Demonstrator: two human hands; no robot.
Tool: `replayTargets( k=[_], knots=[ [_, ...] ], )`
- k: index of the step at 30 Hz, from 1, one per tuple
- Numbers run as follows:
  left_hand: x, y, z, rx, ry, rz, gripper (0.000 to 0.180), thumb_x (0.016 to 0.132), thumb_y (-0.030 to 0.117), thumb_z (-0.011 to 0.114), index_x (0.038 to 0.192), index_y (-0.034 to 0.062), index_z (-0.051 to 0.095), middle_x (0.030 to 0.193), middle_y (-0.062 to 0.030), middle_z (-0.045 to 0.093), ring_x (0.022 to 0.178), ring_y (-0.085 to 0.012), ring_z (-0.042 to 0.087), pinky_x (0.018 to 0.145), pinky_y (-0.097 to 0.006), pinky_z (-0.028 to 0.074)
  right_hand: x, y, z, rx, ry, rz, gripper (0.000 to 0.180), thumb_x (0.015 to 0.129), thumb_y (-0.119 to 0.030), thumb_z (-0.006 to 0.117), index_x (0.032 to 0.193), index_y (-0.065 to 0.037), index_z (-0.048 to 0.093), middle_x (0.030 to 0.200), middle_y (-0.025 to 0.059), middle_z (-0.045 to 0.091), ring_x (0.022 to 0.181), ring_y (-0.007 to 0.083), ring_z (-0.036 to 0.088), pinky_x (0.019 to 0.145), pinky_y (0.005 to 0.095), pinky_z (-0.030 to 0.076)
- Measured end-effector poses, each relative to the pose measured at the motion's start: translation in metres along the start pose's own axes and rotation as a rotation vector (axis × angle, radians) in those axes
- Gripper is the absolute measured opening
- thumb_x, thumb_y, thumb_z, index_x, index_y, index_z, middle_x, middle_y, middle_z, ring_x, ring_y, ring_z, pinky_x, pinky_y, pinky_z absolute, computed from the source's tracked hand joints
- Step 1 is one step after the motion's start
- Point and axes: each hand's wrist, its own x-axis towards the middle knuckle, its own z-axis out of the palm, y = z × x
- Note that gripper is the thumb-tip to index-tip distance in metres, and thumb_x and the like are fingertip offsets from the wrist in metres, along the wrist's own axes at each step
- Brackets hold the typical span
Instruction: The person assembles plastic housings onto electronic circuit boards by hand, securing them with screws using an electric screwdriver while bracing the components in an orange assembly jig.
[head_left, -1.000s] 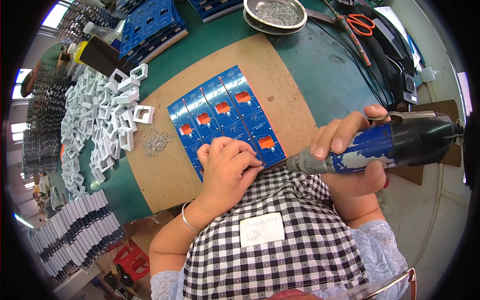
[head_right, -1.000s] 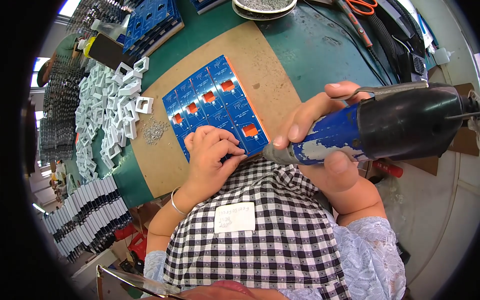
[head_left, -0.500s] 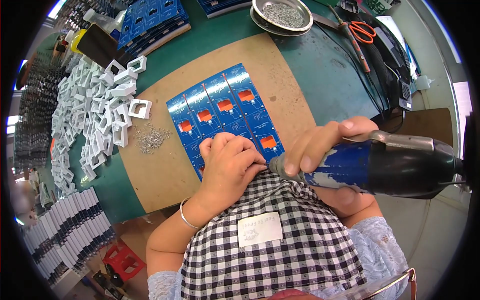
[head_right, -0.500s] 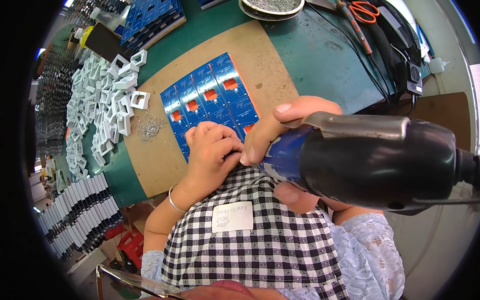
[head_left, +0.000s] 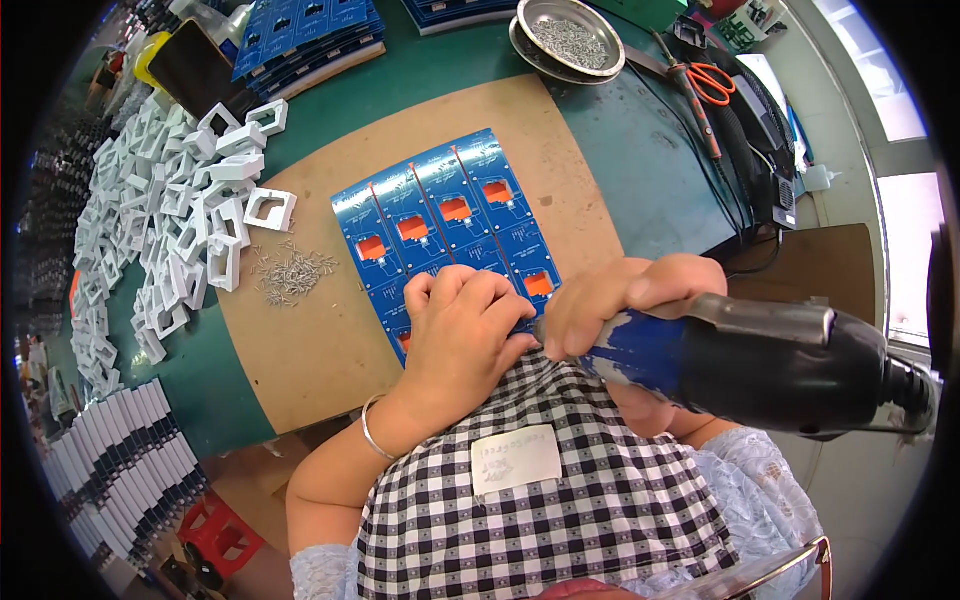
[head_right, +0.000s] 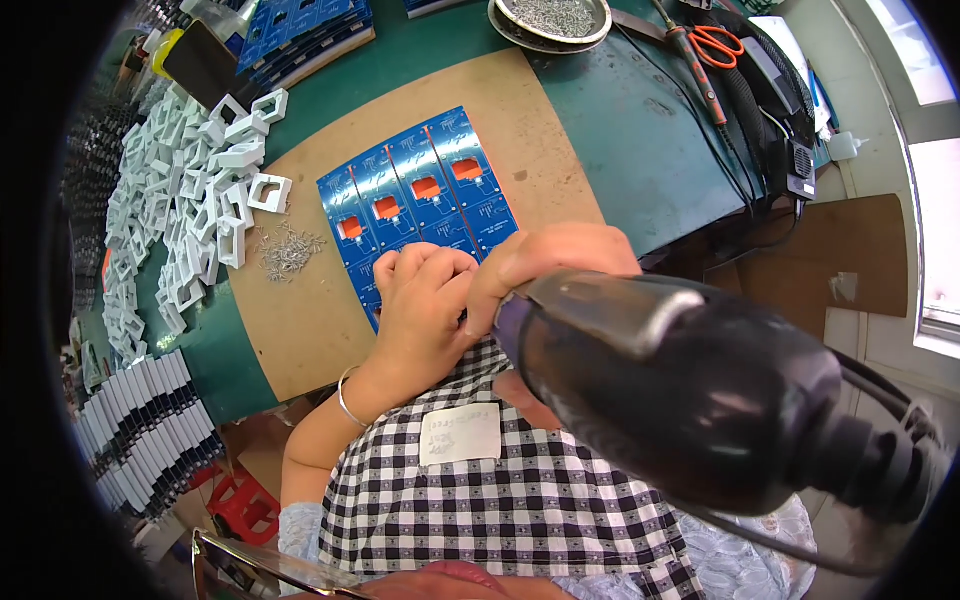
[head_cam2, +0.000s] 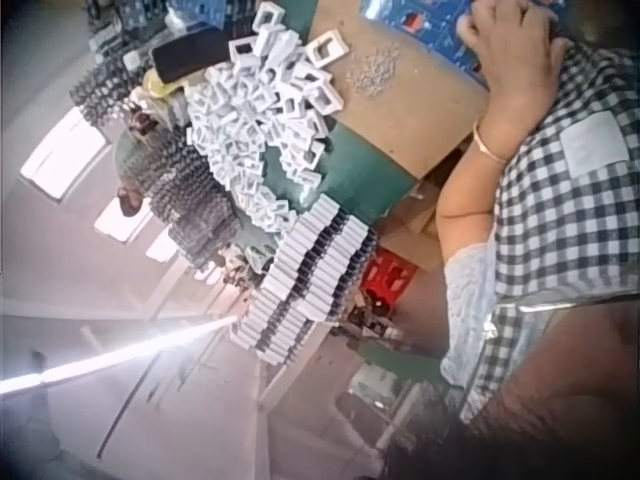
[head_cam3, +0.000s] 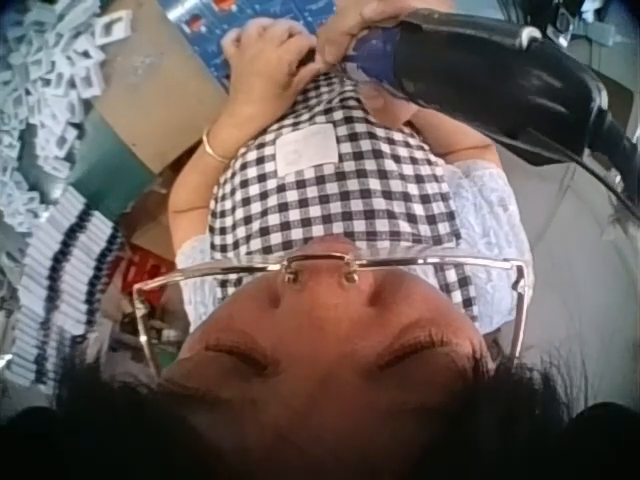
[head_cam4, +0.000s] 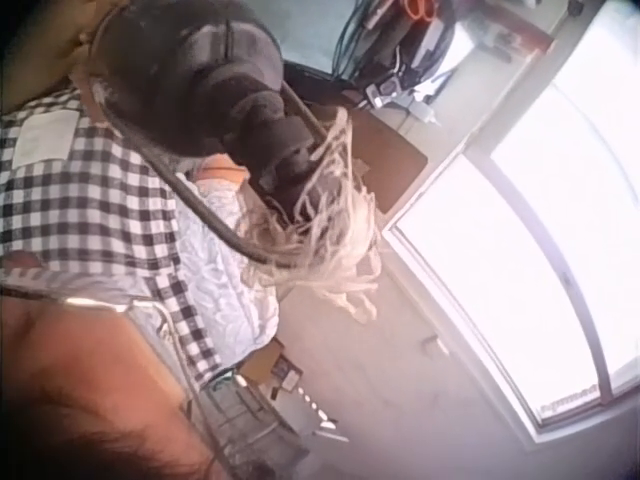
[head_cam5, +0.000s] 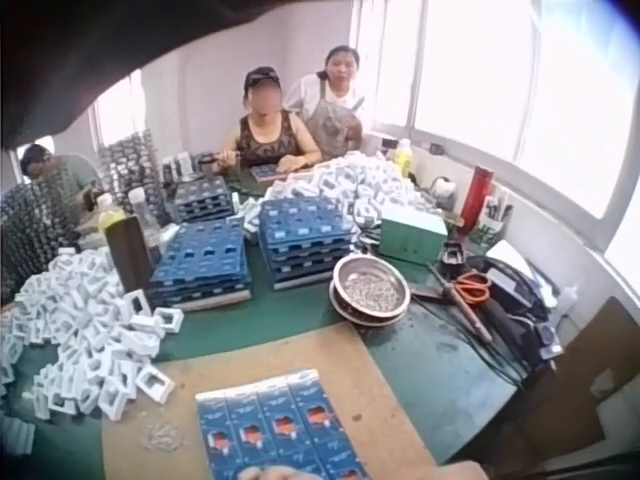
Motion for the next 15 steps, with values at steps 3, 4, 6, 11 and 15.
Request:
replayTargets(
  k=[3, 4, 6, 11, 15],
  knots=[
    [-0.003, -0.003, -0.001, 0.029, -0.005, -0.013, 0.031, 0.067, 0.020, 0.080, 0.094, 0.0166, 0.065, 0.098, 0.0020, 0.055, 0.100, -0.0207, 0.048, 0.088, -0.044, 0.029, 0.012, -0.013, 0.000, -0.242, -0.185, 0.190, 0.049, 0.087, -0.028, 0.072, 0.116, -0.012, 0.036, 0.085, 0.0119, 0.059, 0.074, 0.0261, 0.061, 0.070, 0.0412, 0.052],
    [-0.003, -0.003, -0.001, 0.023, -0.001, -0.001, 0.031, 0.067, 0.020, 0.080, 0.093, 0.0165, 0.065, 0.098, 0.0020, 0.055, 0.100, -0.0209, 0.048, 0.088, -0.044, 0.029, 0.013, -0.012, -0.001, -0.247, -0.225, 0.181, 0.049, 0.086, -0.028, 0.073, 0.115, -0.012, 0.037, 0.085, 0.0115, 0.059, 0.074, 0.0263, 0.061, 0.069, 0.0410, 0.052],
    [-0.004, -0.004, 0.000, 0.040, 0.018, -0.023, 0.031, 0.067, 0.020, 0.080, 0.093, 0.0164, 0.065, 0.098, 0.0019, 0.055, 0.100, -0.0210, 0.048, 0.088, -0.044, 0.030, 0.012, -0.005, -0.001, -0.223, -0.295, 0.162, 0.050, 0.085, -0.027, 0.074, 0.115, -0.013, 0.038, 0.085, 0.0112, 0.059, 0.074, 0.0265, 0.061, 0.069, 0.0407, 0.052],
    [-0.006, 0.000, 0.002, -0.019, 0.044, 0.034, 0.030, 0.067, 0.023, 0.080, 0.093, 0.0161, 0.065, 0.096, 0.0013, 0.054, 0.100, -0.0214, 0.047, 0.089, -0.044, 0.030, -0.010, 0.026, -0.005, 0.165, -0.064, -0.080, 0.067, 0.083, -0.030, 0.077, 0.130, -0.007, 0.035, 0.086, 0.0120, 0.061, 0.072, 0.0265, 0.063, 0.067, 0.0378, 0.054],
    [-0.010, -0.001, 0.008, -0.022, 0.070, 0.004, 0.025, 0.069, 0.028, 0.079, 0.089, 0.0188, 0.067, 0.096, 0.0031, 0.055, 0.102, -0.0194, 0.046, 0.089, -0.044, 0.028, 0.002, 0.036, -0.014, 0.342, 0.147, -0.015, 0.057, 0.088, -0.044, 0.064, 0.128, -0.009, 0.040, 0.078, 0.0073, 0.054, 0.066, 0.0234, 0.059, 0.062, 0.0366, 0.051]
  ],
)
